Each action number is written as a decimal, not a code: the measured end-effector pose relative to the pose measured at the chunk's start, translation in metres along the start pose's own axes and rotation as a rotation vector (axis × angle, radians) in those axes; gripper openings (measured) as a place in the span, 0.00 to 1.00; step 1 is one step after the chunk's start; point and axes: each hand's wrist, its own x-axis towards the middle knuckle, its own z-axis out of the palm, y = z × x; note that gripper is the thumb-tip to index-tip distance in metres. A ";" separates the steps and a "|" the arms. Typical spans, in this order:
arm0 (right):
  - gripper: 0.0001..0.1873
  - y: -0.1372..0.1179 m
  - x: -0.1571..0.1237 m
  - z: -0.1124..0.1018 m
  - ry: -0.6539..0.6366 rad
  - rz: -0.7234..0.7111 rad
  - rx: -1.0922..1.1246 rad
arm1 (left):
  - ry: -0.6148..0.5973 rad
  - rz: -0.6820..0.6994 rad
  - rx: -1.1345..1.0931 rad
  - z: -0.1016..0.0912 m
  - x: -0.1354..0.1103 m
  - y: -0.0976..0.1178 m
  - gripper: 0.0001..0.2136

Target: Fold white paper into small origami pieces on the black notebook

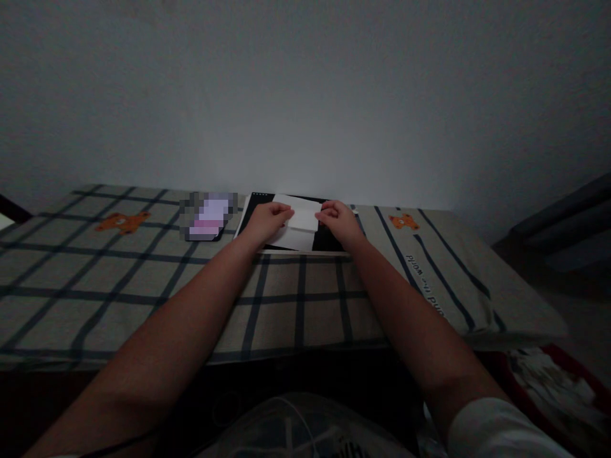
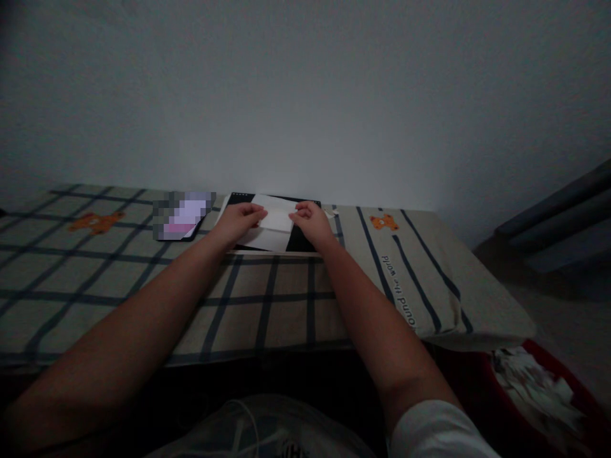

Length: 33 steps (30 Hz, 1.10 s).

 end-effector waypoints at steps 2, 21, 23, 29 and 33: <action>0.24 -0.002 -0.002 -0.001 0.033 -0.137 -0.127 | 0.015 0.005 -0.021 0.000 0.002 -0.002 0.08; 0.34 -0.007 -0.007 -0.007 -0.316 -0.407 -0.499 | 0.035 0.073 0.095 -0.002 0.006 -0.008 0.09; 0.35 -0.007 -0.007 -0.007 -0.322 -0.415 -0.511 | 0.027 0.091 0.114 -0.003 0.006 -0.009 0.10; 0.26 -0.006 -0.006 -0.009 -0.334 -0.486 -0.583 | -0.009 0.105 0.253 -0.005 0.006 -0.006 0.12; 0.23 -0.002 -0.003 -0.013 -0.348 -0.523 -0.655 | -0.065 0.086 0.311 -0.005 0.003 0.000 0.14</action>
